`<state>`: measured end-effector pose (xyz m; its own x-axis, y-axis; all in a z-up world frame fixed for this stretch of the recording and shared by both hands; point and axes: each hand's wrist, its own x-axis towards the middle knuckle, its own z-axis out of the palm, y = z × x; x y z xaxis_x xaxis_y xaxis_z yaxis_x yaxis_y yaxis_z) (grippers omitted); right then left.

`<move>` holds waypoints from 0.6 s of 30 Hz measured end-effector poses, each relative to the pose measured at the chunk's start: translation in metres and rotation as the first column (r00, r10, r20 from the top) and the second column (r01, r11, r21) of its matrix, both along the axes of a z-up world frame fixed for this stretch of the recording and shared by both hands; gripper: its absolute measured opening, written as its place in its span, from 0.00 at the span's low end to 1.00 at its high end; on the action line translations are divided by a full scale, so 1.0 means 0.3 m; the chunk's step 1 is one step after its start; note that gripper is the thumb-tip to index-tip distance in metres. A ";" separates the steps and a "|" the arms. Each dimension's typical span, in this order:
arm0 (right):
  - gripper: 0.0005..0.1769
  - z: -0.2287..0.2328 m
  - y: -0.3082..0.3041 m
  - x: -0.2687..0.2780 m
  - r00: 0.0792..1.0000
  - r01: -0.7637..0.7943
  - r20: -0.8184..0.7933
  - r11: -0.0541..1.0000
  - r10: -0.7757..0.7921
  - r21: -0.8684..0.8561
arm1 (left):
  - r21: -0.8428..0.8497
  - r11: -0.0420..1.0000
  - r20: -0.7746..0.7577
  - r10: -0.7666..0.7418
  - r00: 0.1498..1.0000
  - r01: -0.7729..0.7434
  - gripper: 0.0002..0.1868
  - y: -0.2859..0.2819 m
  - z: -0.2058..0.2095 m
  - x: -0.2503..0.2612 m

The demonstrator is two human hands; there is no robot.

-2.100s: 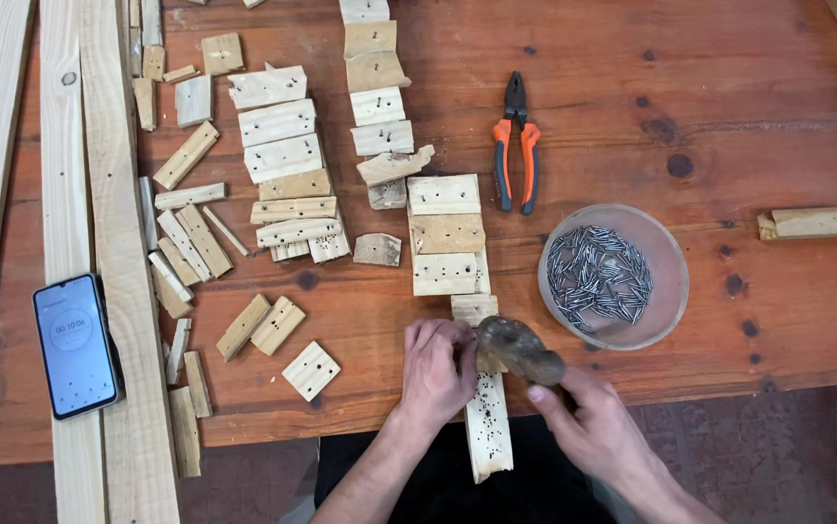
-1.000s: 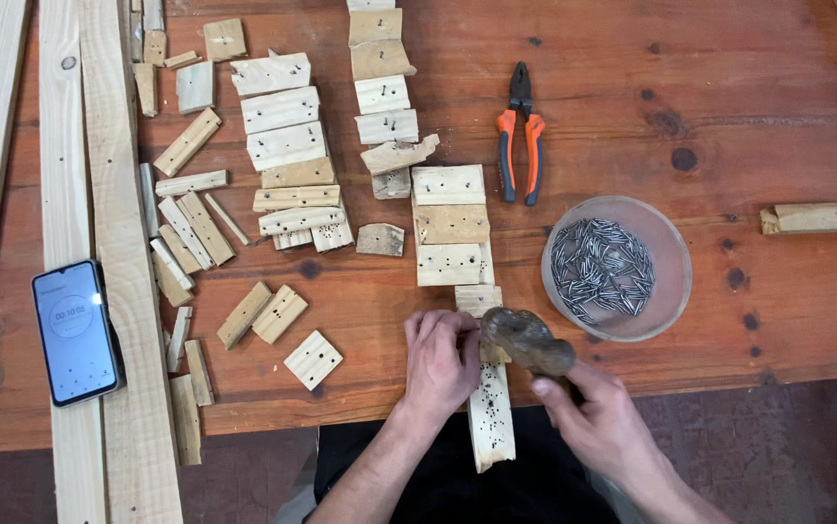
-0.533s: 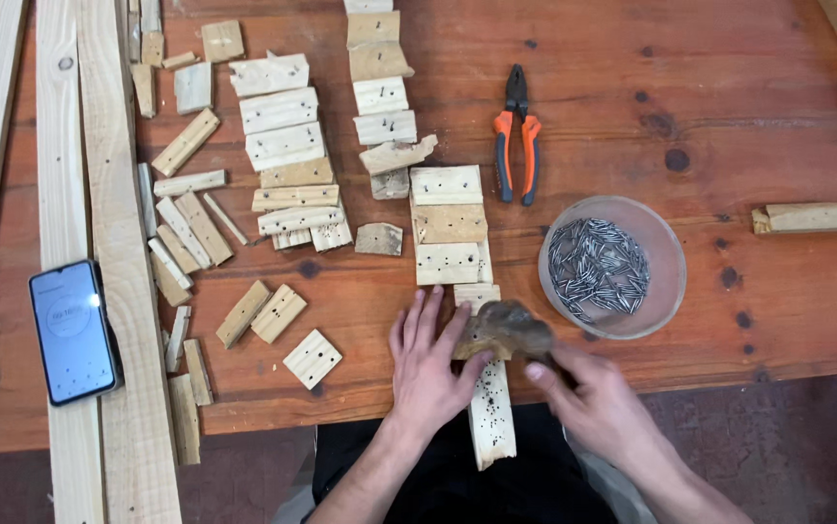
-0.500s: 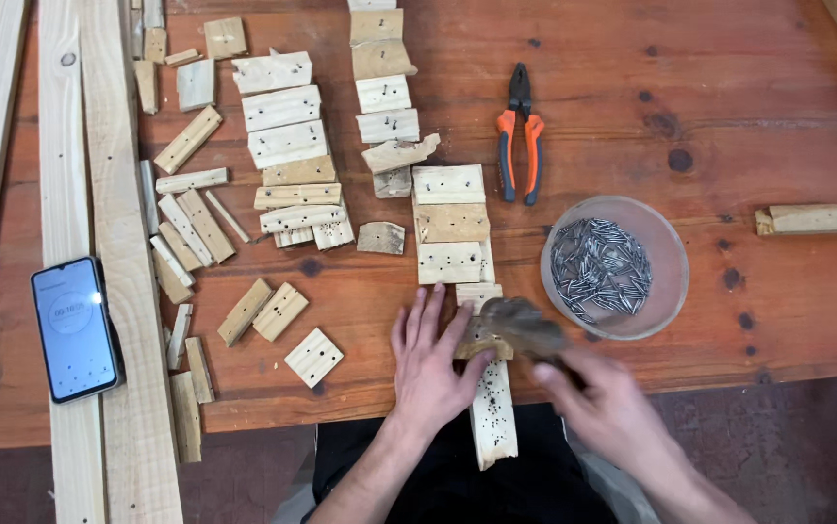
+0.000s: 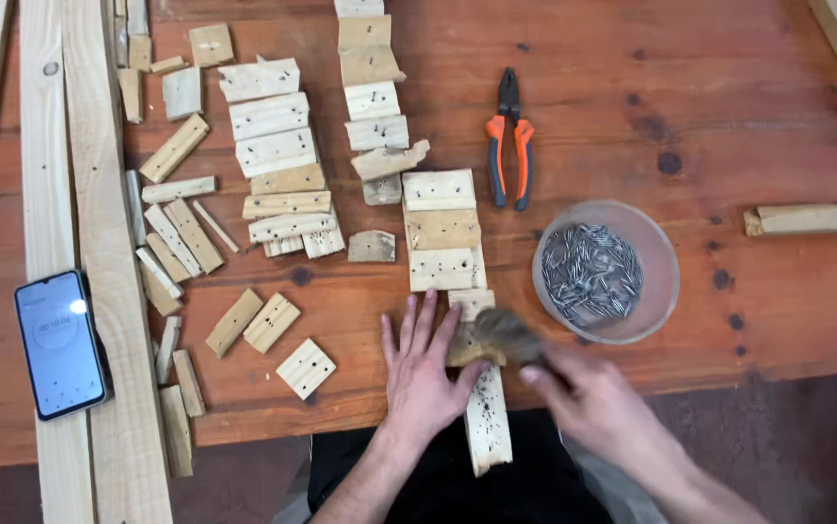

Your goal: The person repeatedly picks small wooden blocks and nails from a container, places nails into pre-drilled holes, and hammers them in. The person works on a wooden table with many small blocks and a bowl of nails nearby.

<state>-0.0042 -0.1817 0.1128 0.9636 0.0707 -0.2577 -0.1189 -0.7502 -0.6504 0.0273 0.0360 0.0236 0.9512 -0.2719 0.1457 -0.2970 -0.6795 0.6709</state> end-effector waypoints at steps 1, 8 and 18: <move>0.14 0.044 -0.018 -0.022 1.000 0.011 -0.003 1.000 -0.011 -0.001 | -0.001 1.000 -0.003 -0.011 1.000 0.011 0.43 0.002 0.004 -0.005; 0.13 -0.018 -0.164 -0.195 0.917 0.139 0.374 0.990 -0.137 0.020 | -0.035 0.999 0.008 0.024 1.000 -0.024 0.45 0.005 0.002 -0.001; 0.18 0.082 -0.027 -0.050 0.995 0.097 0.027 0.995 -0.097 -0.001 | -0.026 0.999 0.013 0.024 1.000 -0.024 0.49 0.007 -0.017 0.004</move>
<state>-0.0192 -0.1898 0.1372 0.9724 -0.0238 -0.2321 -0.1738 -0.7376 -0.6525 0.0284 0.0381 0.0184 0.9554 -0.2452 0.1647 -0.2897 -0.6689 0.6846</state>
